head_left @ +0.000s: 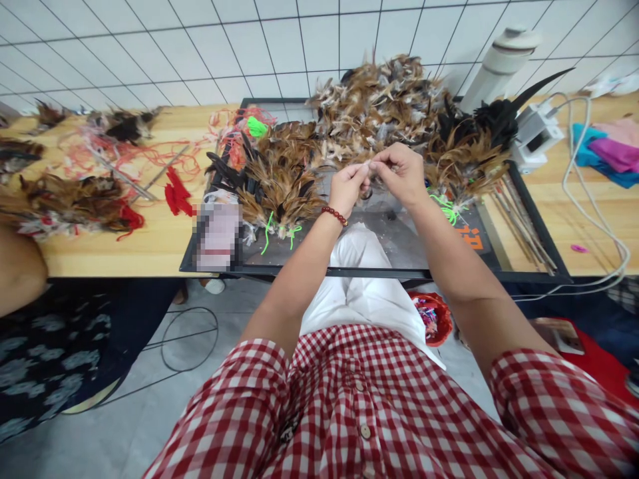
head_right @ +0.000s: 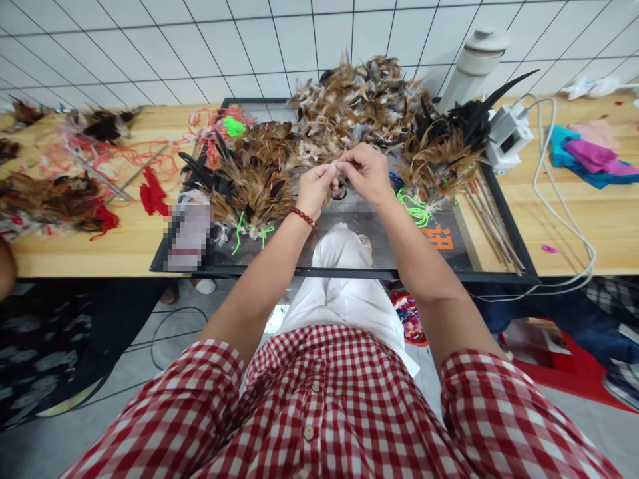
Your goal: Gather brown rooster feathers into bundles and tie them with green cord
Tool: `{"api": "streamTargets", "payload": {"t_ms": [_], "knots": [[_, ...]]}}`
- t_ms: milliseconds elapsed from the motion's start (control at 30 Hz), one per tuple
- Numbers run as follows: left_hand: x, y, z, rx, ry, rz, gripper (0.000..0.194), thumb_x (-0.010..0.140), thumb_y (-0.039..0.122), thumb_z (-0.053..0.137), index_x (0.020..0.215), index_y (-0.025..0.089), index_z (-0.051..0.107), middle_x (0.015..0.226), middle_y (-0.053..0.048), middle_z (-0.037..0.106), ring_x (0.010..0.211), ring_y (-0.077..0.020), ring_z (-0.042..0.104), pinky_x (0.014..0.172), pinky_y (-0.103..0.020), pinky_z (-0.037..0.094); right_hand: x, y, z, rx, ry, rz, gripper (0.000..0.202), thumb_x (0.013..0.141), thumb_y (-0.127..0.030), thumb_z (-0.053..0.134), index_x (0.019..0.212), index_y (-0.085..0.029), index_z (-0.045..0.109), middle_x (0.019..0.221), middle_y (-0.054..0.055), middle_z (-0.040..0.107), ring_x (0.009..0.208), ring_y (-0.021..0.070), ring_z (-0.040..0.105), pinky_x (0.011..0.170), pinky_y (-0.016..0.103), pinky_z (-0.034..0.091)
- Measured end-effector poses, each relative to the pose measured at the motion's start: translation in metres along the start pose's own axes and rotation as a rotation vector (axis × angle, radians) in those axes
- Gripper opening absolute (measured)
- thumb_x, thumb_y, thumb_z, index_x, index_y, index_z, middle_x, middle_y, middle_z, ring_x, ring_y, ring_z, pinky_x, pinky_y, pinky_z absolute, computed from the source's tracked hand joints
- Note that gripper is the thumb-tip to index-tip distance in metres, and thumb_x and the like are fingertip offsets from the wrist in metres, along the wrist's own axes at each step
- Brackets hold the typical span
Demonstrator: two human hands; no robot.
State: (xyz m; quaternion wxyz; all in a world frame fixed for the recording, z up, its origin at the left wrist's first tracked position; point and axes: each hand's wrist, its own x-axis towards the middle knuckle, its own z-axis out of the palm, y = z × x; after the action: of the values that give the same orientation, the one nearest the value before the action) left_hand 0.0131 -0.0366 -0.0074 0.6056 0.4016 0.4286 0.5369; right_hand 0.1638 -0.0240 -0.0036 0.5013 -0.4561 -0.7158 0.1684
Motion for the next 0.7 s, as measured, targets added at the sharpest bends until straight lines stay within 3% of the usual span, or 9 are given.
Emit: {"api": "streamTargets", "payload": {"t_ms": [100,200,333,467,567,700], "knots": [[0.0008,0.0001,-0.0006,-0.029,-0.004,-0.033,0.030,0.090,0.034,0.084,0.071,0.018,0.069,0.055,0.006,0.056,0.051,-0.0046,0.049,0.056,-0.019,0.042,0.0020,0.0010,0.0005,0.072,0.031,0.052,0.035,0.087,-0.061,0.079,0.082,-0.026,0.076,0.086,0.004,0.071,0.090,0.0225,0.065,0.090,0.042,0.054],[0.0016,-0.0013,-0.0015,-0.076,0.009,-0.088,0.027,0.091,0.041,0.083,0.077,0.019,0.073,0.057,0.004,0.058,0.056,-0.0077,0.058,0.061,-0.022,0.048,0.0051,0.0021,0.0007,0.197,0.065,0.145,0.043,0.083,-0.069,0.081,0.084,-0.026,0.077,0.088,0.003,0.072,0.092,0.0218,0.067,0.086,0.039,0.056],[0.0008,-0.0025,-0.0026,-0.110,-0.015,-0.114,0.025,0.091,0.041,0.083,0.082,0.020,0.075,0.061,0.002,0.061,0.065,-0.0115,0.065,0.068,-0.025,0.054,0.0062,-0.0005,-0.0002,0.377,-0.030,0.245,0.055,0.074,-0.079,0.083,0.086,-0.026,0.078,0.083,0.002,0.071,0.087,0.0187,0.067,0.080,0.034,0.056],[-0.0007,-0.0030,-0.0026,-0.061,-0.082,-0.082,0.032,0.090,0.035,0.084,0.070,0.018,0.066,0.056,0.004,0.056,0.055,-0.0082,0.057,0.062,-0.023,0.050,0.0034,-0.0053,0.0003,0.469,-0.120,0.243,0.063,0.062,-0.082,0.088,0.080,-0.023,0.076,0.079,0.002,0.069,0.079,0.0168,0.066,0.076,0.034,0.055],[-0.0006,-0.0040,-0.0024,-0.010,-0.131,-0.063,0.034,0.090,0.038,0.085,0.070,0.019,0.065,0.056,0.005,0.057,0.053,-0.0070,0.055,0.060,-0.022,0.049,0.0033,-0.0055,0.0009,0.451,-0.115,0.237,0.059,0.065,-0.078,0.090,0.072,-0.023,0.070,0.071,0.000,0.064,0.072,0.0156,0.063,0.069,0.033,0.054],[0.0016,-0.0063,-0.0017,0.024,-0.165,0.059,0.028,0.090,0.046,0.083,0.085,0.020,0.073,0.071,0.003,0.070,0.066,-0.0084,0.065,0.069,-0.022,0.054,0.0063,-0.0022,0.0024,0.400,-0.030,0.231,0.052,0.071,-0.067,0.092,0.069,-0.023,0.065,0.066,-0.002,0.059,0.067,0.0143,0.058,0.064,0.031,0.051]]}}
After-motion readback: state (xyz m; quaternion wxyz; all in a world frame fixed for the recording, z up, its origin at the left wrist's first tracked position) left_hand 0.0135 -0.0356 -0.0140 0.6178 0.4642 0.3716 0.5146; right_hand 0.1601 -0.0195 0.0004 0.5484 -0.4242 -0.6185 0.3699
